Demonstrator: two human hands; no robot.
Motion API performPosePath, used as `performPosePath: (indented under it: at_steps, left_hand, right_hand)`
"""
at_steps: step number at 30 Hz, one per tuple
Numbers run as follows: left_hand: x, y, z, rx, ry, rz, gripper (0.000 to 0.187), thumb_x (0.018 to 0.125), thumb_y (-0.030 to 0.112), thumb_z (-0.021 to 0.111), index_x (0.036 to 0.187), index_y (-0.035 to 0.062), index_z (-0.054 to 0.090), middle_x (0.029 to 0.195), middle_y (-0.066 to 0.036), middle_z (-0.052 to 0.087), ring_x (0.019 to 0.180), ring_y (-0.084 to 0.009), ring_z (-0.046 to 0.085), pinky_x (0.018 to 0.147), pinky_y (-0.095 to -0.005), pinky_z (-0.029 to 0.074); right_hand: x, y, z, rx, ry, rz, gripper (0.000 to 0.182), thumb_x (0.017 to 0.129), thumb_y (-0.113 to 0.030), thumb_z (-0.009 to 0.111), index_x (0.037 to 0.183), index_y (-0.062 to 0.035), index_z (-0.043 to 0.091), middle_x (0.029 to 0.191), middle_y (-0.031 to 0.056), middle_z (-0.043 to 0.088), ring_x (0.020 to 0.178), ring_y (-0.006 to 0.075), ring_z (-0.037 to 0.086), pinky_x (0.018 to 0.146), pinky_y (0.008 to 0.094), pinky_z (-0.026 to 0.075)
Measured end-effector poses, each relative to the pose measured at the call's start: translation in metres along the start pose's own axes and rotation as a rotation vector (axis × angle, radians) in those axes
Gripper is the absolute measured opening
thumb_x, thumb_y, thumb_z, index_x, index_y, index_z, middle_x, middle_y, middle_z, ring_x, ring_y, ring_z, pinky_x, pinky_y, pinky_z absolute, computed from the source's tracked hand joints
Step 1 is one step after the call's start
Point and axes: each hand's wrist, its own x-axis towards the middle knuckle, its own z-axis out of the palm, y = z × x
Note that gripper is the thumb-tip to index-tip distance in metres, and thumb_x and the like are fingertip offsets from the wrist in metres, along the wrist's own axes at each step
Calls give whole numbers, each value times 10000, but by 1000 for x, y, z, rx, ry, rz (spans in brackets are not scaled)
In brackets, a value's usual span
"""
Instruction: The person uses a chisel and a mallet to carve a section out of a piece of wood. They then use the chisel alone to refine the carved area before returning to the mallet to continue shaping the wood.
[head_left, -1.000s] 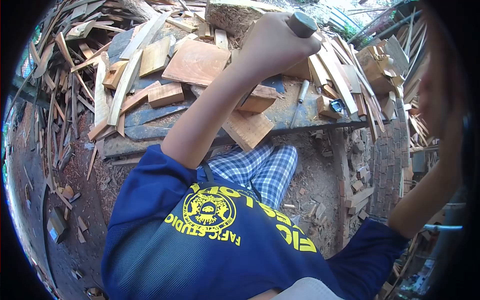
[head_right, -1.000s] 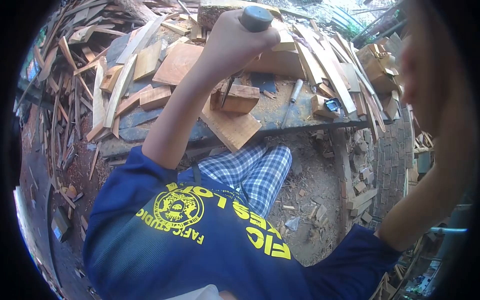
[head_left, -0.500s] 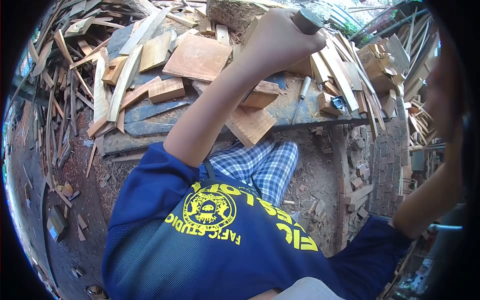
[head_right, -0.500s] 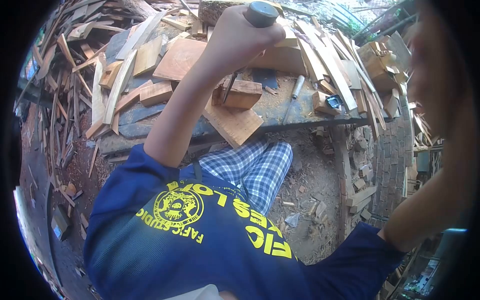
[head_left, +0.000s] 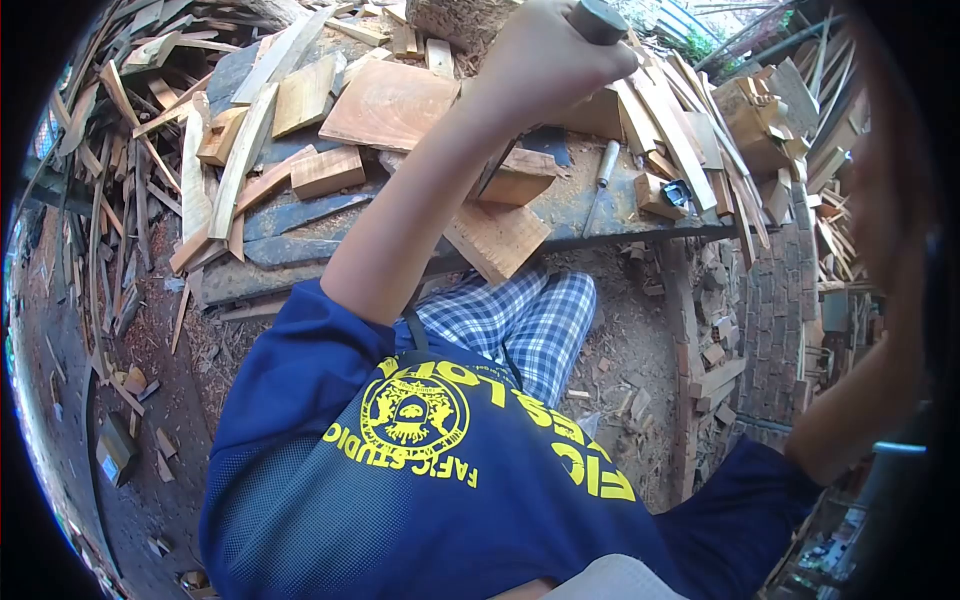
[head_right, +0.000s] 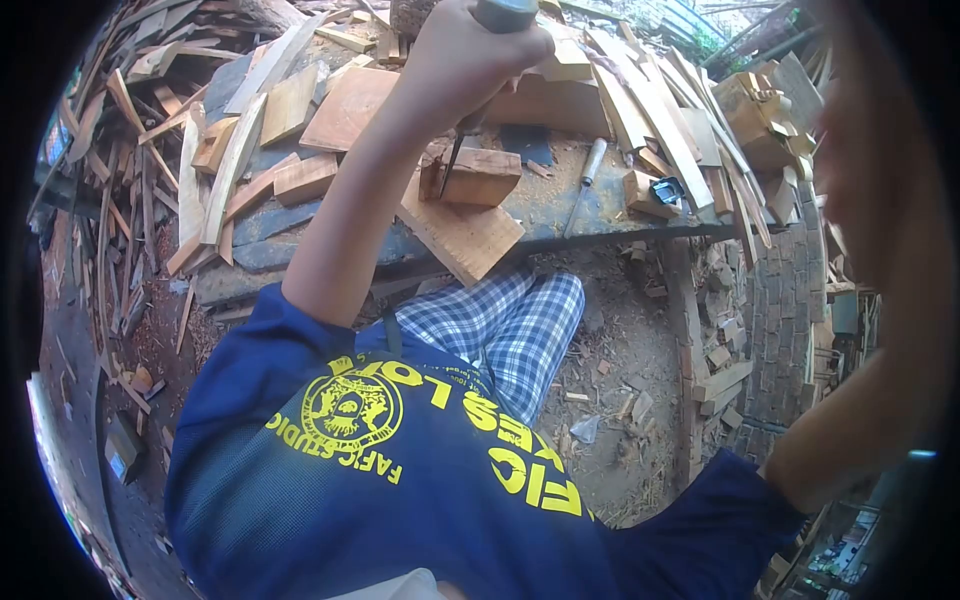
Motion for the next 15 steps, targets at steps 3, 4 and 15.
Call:
performPosePath:
  at_steps: [3, 4, 15]
  left_hand:
    - [-1, 9, 4, 63, 19, -34, 230, 805, 171, 660, 869, -50, 663, 750, -89, 683, 667, -152, 641, 626, -312, 507]
    - [-3, 16, 3, 60, 17, -35, 230, 805, 171, 660, 869, -50, 663, 750, -89, 683, 667, -152, 641, 626, -312, 507]
    - [-5, -30, 3, 88, 51, 134, 295, 732, 329, 786, 842, 57, 752, 776, -75, 736, 715, -167, 715, 672, -312, 553]
  right_hand:
    - [-1, 41, -26, -81, 125, -93, 608, 1002, -540, 429, 1300, -10, 417, 769, 159, 625, 551, 197, 618, 448, 297, 537]
    - [0, 75, -37, -307, 161, -106, 555, 1008, -485, 449, 1314, -21, 438, 766, 130, 624, 543, 171, 603, 445, 276, 517]
    - [-3, 39, 8, 34, -139, 124, 498, 1007, -421, 494, 1311, -28, 479, 764, 97, 619, 541, 141, 581, 452, 255, 492]
